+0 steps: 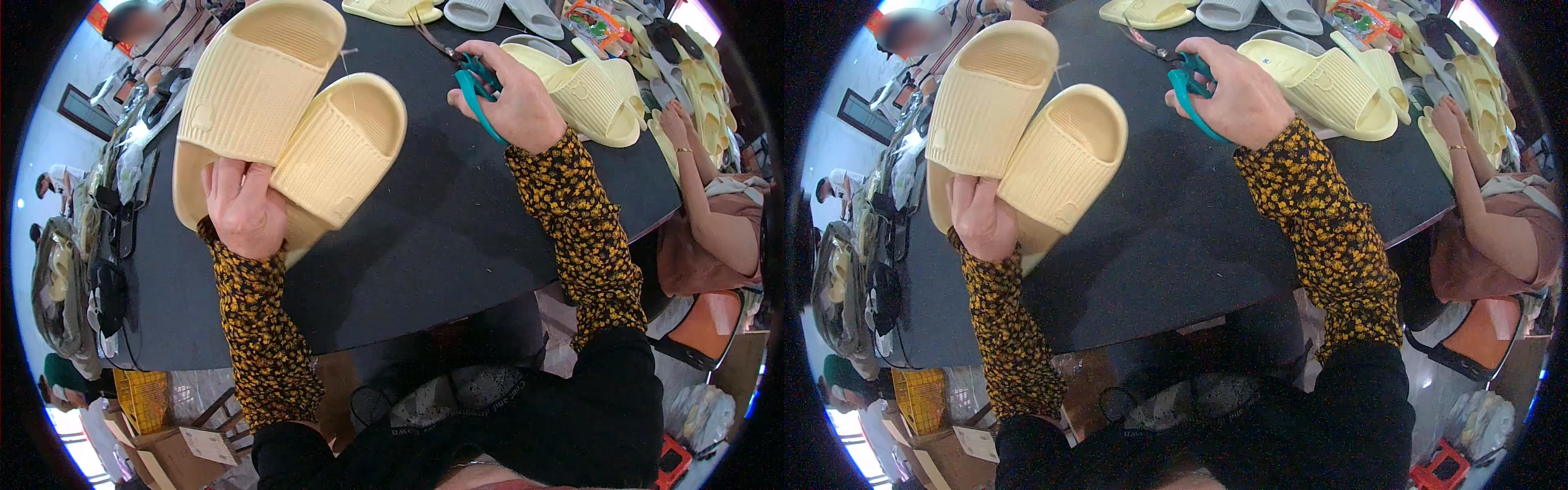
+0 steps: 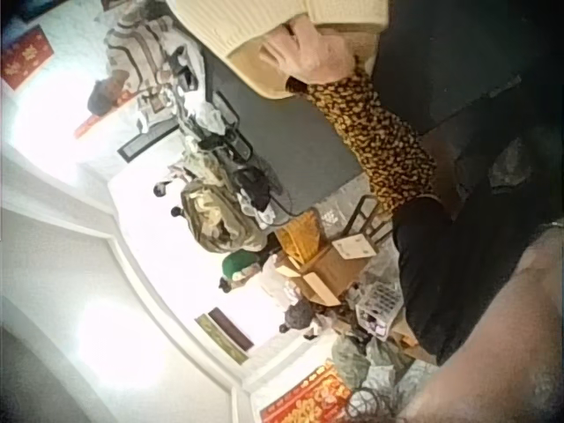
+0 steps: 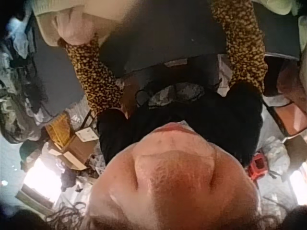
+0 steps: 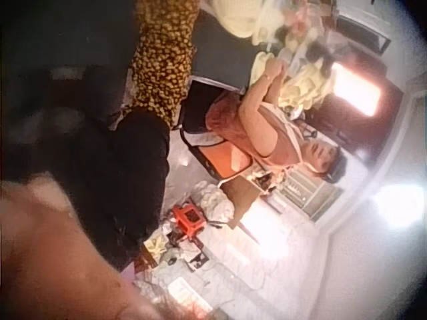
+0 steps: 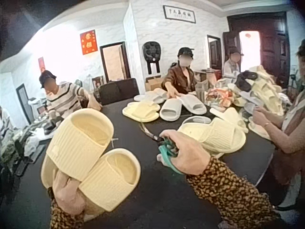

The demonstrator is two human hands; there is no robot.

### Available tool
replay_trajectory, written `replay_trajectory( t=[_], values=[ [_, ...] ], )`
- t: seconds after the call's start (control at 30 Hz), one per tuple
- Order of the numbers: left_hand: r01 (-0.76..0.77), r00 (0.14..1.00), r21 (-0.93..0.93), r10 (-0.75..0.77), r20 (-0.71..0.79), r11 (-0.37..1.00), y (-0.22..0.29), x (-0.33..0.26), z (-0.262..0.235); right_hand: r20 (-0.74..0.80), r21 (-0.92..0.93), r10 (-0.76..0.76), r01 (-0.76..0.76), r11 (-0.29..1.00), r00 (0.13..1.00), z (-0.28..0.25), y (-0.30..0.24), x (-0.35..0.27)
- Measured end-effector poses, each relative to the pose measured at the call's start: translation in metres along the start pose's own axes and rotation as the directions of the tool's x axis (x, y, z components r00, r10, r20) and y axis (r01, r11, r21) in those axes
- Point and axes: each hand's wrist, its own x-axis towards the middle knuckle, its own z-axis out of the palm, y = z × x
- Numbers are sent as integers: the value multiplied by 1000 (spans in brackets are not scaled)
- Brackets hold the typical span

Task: The person cuts excess material from pairs of foam slides using snips by hand.

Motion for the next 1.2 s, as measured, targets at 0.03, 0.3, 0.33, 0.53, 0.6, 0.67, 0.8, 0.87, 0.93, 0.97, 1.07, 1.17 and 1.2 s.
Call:
replay_trajectory(
  t=[0.03, 0.3, 0.33, 0.53, 0.6, 0.67, 0.8, 0.87, 0.93, 0.97, 1.07, 1.17, 1.2],
  values=[
    [2, 997, 48, -6, 81, 999, -1, 1, -4, -3, 1, -2, 2, 1000, 1000, -1, -3, -1],
    [140, 988, 9, -140, 57, 990, -1, -6, 10, 1, 48, 10, -10, 999, 1000, 9, -7, -2],
    [178, 984, -60, -177, 30, 982, 0, -7, 11, 0, 55, 6, -6, 998, 1000, 10, -8, -2],
    [149, 985, -81, -140, 106, 986, 5, -7, 12, -2, 36, -1, 1, 999, 1000, 8, -14, -3],
    [151, 982, -69, -142, 120, 986, 4, -7, 10, 42, 79, 22, -25, 997, 999, 7, -17, -2],
    [149, 982, -57, -141, 122, 987, 3, -7, 9, 49, 75, 18, -22, 997, 999, 8, -17, -2],
    [148, 982, -44, -142, 127, 988, 5, -6, 9, 54, 48, 21, -23, 999, 998, 8, -15, -2],
    [148, 982, -60, -140, 125, 987, 5, -5, 9, 53, 51, 15, -17, 999, 998, 8, -15, -3],
    [148, 983, -76, -138, 123, 986, 5, -5, 9, 52, 54, 9, -12, 998, 999, 7, -15, -2],
    [149, 983, -76, -139, 124, 986, 4, -5, 10, 56, 61, 12, -16, 998, 998, 7, -15, -2],
    [149, 983, -78, -140, 117, 986, 3, -7, 11, 59, 74, 7, -11, 997, 998, 5, -15, -2],
    [144, 985, -88, -134, 104, 986, 1, -8, 12, 53, 66, -5, 2, 998, 999, 5, -15, -2],
    [139, 987, -93, -130, 98, 986, 1, -8, 13, 48, 52, -10, 8, 999, 999, 5, -15, -2]
  ],
)
